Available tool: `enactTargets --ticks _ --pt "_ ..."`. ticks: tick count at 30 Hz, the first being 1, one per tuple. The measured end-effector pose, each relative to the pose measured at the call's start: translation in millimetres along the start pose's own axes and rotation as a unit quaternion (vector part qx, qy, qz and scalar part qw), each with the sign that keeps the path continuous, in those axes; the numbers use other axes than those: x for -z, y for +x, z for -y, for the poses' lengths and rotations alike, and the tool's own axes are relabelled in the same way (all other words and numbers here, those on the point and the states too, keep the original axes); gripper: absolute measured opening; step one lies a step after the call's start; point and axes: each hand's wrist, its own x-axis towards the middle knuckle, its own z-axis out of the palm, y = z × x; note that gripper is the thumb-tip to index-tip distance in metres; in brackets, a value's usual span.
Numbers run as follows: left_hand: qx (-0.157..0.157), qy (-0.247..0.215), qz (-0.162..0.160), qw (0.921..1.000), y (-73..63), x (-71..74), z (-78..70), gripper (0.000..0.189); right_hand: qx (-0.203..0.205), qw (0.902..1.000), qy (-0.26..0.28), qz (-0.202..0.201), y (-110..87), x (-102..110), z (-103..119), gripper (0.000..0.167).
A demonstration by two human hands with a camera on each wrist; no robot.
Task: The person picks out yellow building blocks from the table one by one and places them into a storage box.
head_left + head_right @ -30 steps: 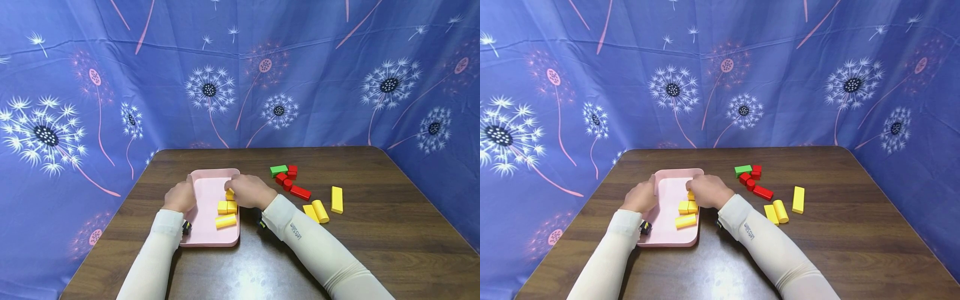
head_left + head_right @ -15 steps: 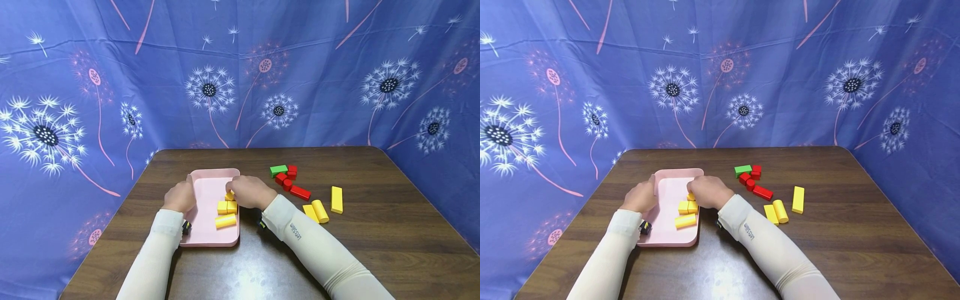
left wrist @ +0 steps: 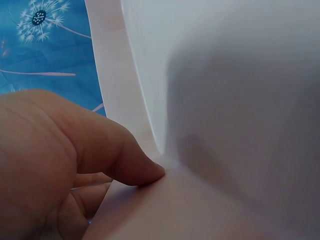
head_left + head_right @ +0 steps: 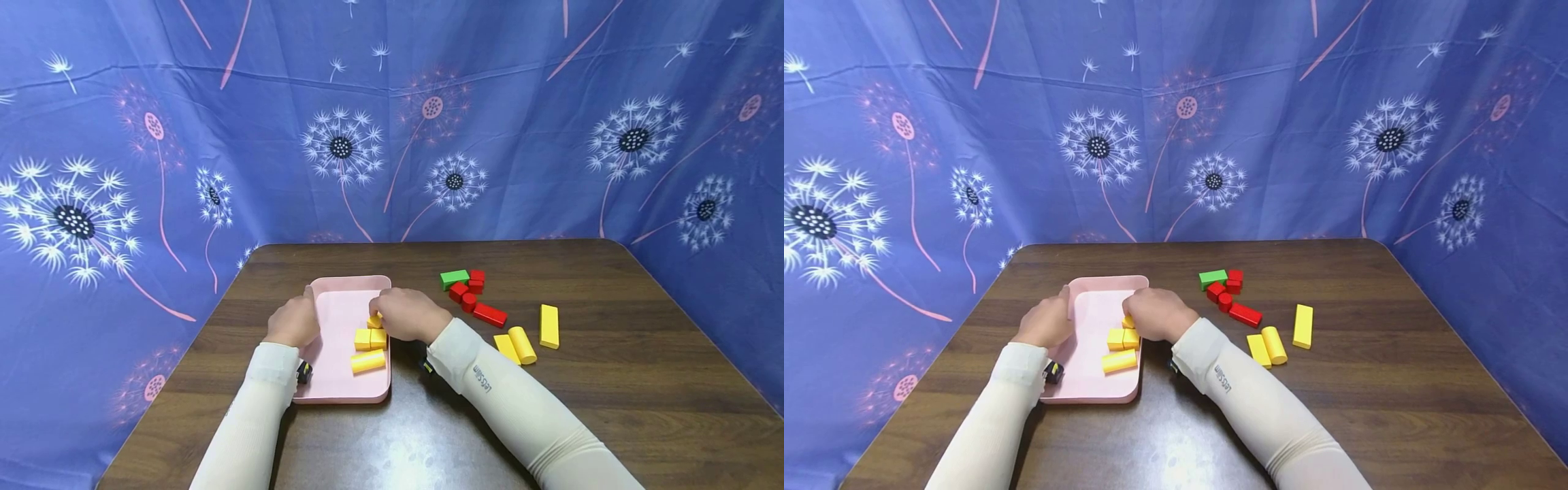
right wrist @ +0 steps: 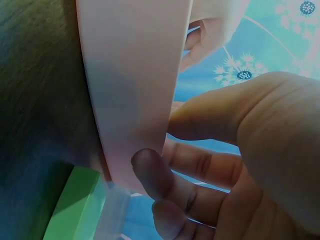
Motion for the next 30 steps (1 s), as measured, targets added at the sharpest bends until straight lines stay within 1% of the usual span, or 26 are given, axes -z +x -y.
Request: enactTargets --ticks 11,18,23,30 --pt "0.004 0.004 0.003 1.0 1.6 -0.4 1.9 0.068 0.0 1.0 0.003 0.007 0.0 1.5 0.8 0.026" --pt "0.002 0.004 -0.002 1.0 2.1 0.4 1.9 0.068 -0.004 0.9999 0.007 0.013 0.5 3.1 -0.2 0.026" --pt "-0.003 0.001 -0.002 1.0 2.1 -1.7 2.7 0.067 0.006 0.9999 0.012 0.007 0.4 4.2 -1.8 0.025" --pt "-0.004 0.002 -0.004 1.0 1.7 -2.4 3.2 0.067 0.016 0.9995 0.023 -0.014 -0.7 6.1 -1.7 0.023"
